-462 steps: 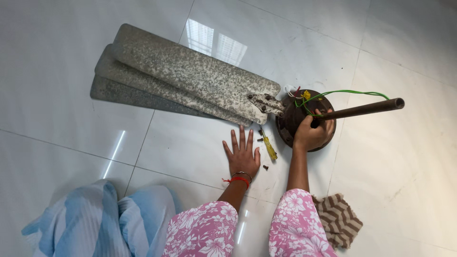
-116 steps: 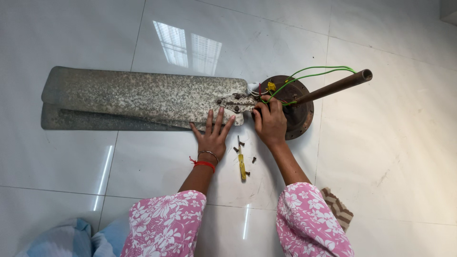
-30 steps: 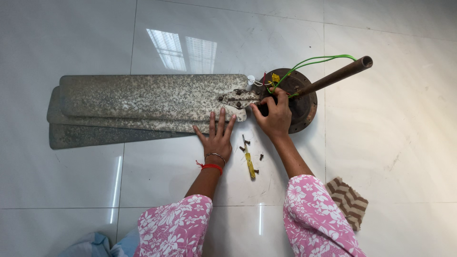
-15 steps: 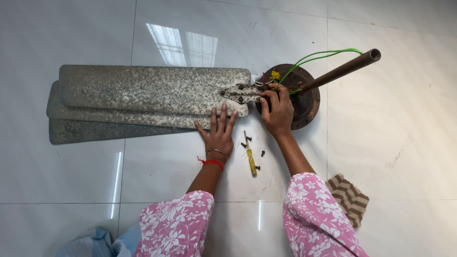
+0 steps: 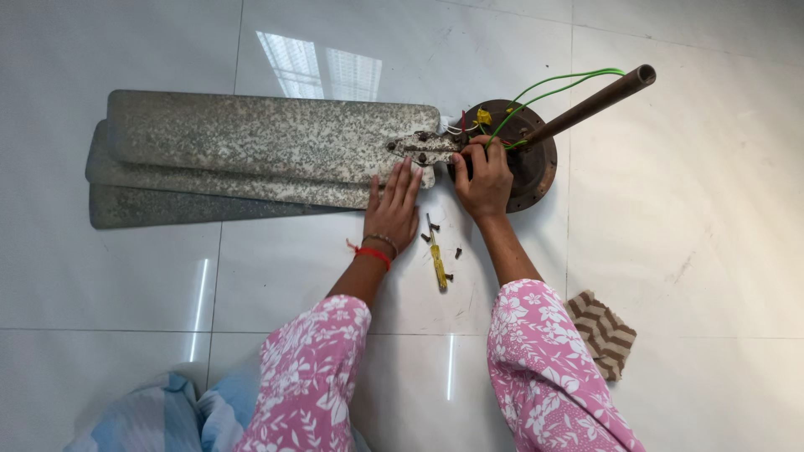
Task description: The person uses a screwdriver to remove screws from the ceiling fan blades while sitting on the floor. The fan is disassembled on the tiled floor, and the person handles the blades and central hub to detach components.
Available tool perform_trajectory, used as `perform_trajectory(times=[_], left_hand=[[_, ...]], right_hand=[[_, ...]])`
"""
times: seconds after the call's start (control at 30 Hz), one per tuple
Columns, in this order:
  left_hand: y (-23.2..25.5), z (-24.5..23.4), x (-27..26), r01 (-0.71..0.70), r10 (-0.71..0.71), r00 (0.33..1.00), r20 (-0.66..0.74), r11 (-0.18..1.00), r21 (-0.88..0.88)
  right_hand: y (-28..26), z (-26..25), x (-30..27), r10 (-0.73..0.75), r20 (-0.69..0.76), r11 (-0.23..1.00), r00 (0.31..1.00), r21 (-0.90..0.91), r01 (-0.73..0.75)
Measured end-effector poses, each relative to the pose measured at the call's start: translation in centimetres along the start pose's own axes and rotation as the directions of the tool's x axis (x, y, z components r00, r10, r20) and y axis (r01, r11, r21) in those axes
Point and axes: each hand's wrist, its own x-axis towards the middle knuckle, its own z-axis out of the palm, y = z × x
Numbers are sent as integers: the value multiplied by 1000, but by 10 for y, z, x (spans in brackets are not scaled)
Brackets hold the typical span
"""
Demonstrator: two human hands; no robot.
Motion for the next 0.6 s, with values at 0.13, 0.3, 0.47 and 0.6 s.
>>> perform_trajectory(times=[0.13,0.3,0.47,0.6], left_hand=[[1,-8,34,93,-79,992,97,983,-157],[4,2,48,151,-144,986,85,985,-82],[5,19,55,163,-160,986,40,983,-86],[2,27,38,159,-162,987,-22,982,-106]], right_hand=[[-2,3,-2,-3,1,1000,1000,-9,3],[-1,5,1,13,0,1000,1000,16,-13],[2,2,-1,22,-33,998,999,62,-20],[-32,8,-47,114,-156,993,981,41,-109]])
